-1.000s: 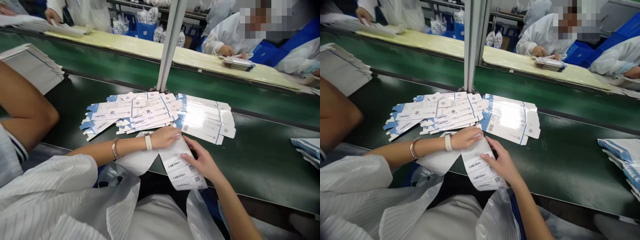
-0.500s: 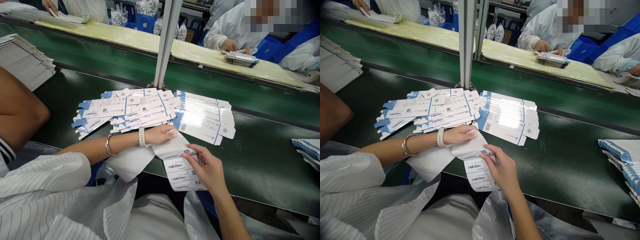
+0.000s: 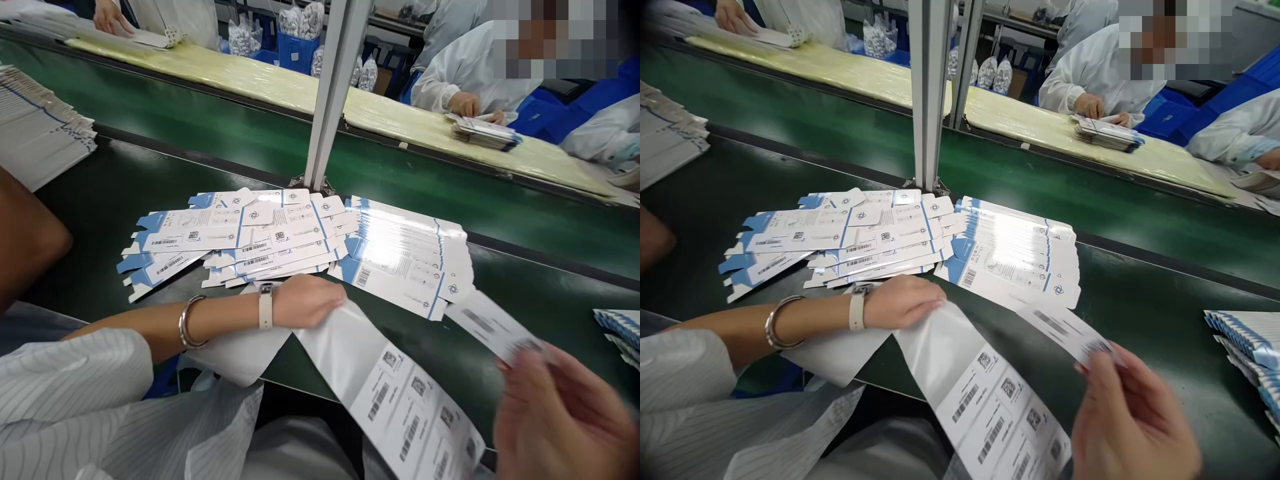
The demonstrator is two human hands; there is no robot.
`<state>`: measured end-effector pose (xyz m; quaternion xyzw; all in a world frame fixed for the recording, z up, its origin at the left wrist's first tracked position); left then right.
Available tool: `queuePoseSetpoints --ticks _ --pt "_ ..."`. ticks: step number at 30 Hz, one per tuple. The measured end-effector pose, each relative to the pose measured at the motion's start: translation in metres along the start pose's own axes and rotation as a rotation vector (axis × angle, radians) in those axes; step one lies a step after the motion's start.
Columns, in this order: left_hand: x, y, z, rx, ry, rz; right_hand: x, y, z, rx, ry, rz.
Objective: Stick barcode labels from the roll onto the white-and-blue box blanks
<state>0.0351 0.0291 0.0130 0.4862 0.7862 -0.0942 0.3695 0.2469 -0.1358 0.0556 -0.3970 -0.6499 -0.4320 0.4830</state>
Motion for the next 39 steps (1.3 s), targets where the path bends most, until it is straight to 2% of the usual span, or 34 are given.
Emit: queuePoseSetpoints --ticks 2,4,6,8,16,23,31,39 --pt "-0.008 -0.004 0.005 -0.022 0.149 0.157 -0.010 0.007 0.023 0.012 0.020 0.106" --pt "-0.015 -0.008 0.009 -0.060 0.259 0.262 -0.021 0.009 0.049 0.131 -0.009 0.151" --pt "-0.017 -0.009 0.012 -0.079 0.276 0.280 -0.029 0.009 0.065 0.206 -0.048 0.153" --pt "-0.017 -0.009 0.013 -0.079 0.260 0.277 -0.035 0.009 0.072 0.236 -0.063 0.168" --pt "-0.016 -0.007 0.013 -0.026 0.206 0.239 -0.044 0.008 0.080 0.301 -0.122 0.232" --pt "-0.018 -0.004 0.008 -0.016 0.191 0.237 -0.051 0.006 0.081 0.300 -0.171 0.208" --pt "-0.020 -0.005 0.005 -0.178 0.298 0.289 -0.047 0.005 0.082 0.299 -0.194 0.243" --pt "-0.014 -0.004 0.011 -0.107 0.353 0.258 -0.046 0.006 0.081 0.284 -0.209 0.225"
Point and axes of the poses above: each hand's wrist, its own y-axis towards the middle knuckle, its own z-axis out of the palm, x = y × z, the point moved 4 cm from there along y, towards the middle knuckle, and after that the axes turned 10 degrees about -x, right-handed, at the moved point
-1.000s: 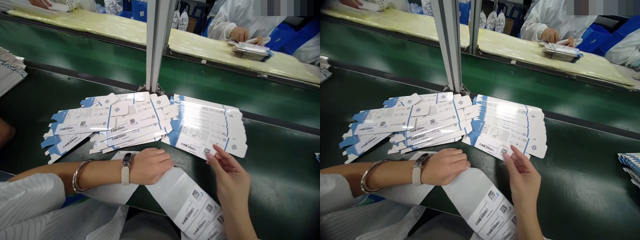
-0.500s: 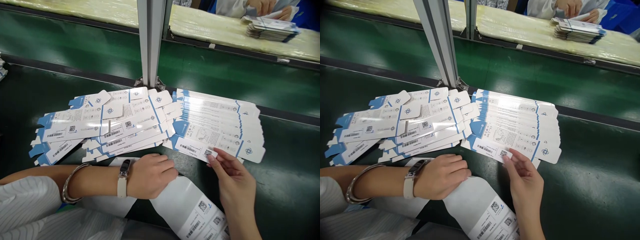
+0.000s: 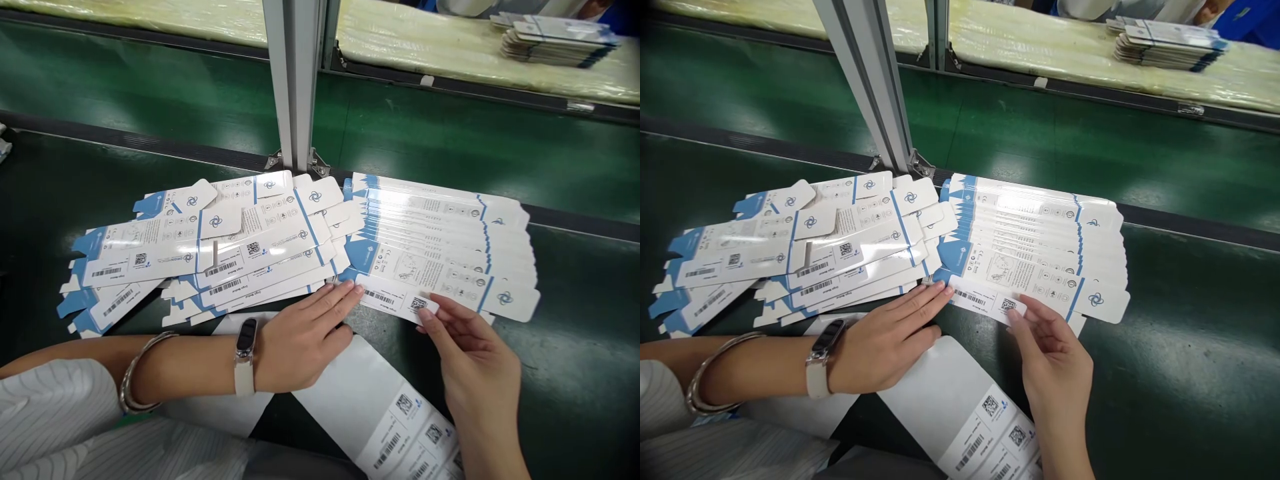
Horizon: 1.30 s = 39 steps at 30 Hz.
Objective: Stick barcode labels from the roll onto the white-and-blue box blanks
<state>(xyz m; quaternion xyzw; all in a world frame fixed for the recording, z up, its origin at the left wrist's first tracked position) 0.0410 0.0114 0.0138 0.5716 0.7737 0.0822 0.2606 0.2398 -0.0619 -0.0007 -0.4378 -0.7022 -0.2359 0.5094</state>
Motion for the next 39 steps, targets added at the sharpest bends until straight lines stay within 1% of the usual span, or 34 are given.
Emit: queuePoseSetpoints --ticks 6,13,22,39 --pt "0.0006 -0.0010 0.0017 0.033 -0.009 -0.030 0.0020 0.0020 -0.0009 0.032 -0.033 -0.036" --pt "0.0013 -0.0009 0.0018 0.045 -0.017 -0.030 0.0064 0.0030 -0.0009 0.058 -0.043 -0.019" --pt "0.0016 -0.0008 0.0024 0.052 -0.028 -0.046 0.0068 0.0032 -0.0027 0.060 -0.096 -0.039" --pt "0.0026 -0.0009 0.0035 0.074 -0.014 -0.039 0.0085 0.0046 -0.0012 0.067 -0.116 -0.076"
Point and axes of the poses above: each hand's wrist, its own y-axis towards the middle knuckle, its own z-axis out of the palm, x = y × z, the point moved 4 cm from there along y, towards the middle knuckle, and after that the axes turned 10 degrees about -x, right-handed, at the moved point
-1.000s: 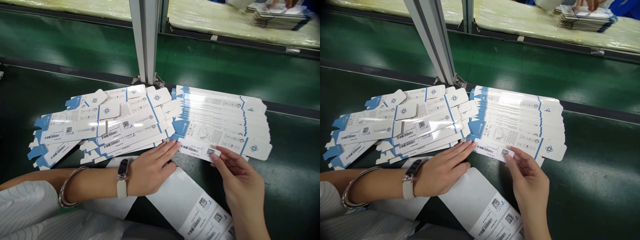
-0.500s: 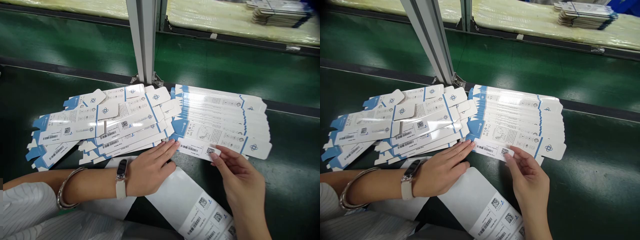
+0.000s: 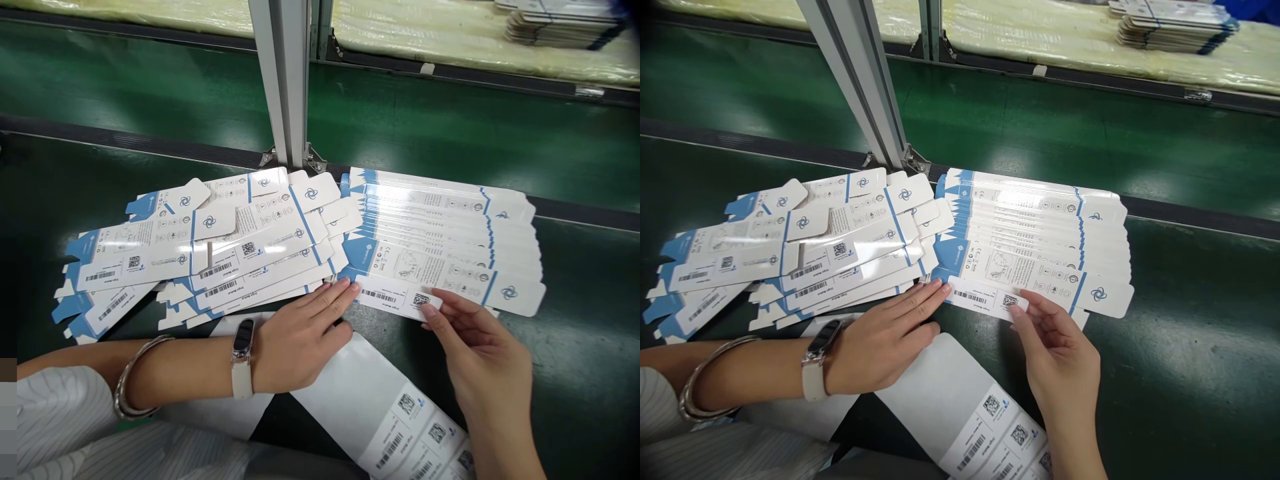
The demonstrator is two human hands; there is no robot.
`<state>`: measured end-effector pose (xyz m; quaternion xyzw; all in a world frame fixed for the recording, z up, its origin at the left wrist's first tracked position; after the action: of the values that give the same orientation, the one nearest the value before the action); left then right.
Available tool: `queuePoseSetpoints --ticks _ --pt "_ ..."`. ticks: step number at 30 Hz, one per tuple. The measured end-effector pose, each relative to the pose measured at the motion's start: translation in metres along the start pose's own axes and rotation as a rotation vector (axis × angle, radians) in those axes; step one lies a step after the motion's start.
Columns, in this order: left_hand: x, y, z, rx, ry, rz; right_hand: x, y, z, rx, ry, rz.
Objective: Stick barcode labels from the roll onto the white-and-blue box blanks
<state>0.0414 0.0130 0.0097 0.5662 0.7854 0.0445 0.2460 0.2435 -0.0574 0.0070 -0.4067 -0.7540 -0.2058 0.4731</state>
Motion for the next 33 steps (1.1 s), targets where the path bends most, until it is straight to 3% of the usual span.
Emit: queuePoseSetpoints --ticks 9,18,22,25,28,33 --pt "-0.003 0.001 0.000 -0.012 0.081 0.023 0.001 -0.001 0.001 -0.020 -0.054 -0.030" --pt "-0.008 0.004 0.002 -0.038 0.224 0.042 -0.002 -0.012 0.007 -0.119 -0.126 -0.213" --pt "-0.008 0.004 0.003 -0.046 0.248 0.048 0.008 -0.013 0.003 -0.138 -0.272 -0.255" --pt "-0.009 0.004 0.003 -0.065 0.260 0.054 0.024 -0.016 0.001 -0.225 -0.450 -0.401" --pt "-0.009 0.005 0.003 -0.072 0.270 0.060 0.035 -0.021 0.016 -0.272 -0.550 -0.547" --pt "-0.007 0.004 0.005 -0.094 0.283 0.079 0.027 -0.024 0.064 -0.134 -0.701 -0.536"
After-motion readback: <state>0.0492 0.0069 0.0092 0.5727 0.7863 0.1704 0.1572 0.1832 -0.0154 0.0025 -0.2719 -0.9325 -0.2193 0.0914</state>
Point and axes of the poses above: each hand's wrist, its own y-axis towards the middle knuckle, its own z-axis out of the palm, x = y × z, the point moved 4 cm from there along y, towards the middle knuckle, and after that the axes turned 10 degrees about -x, right-handed, at the moved point
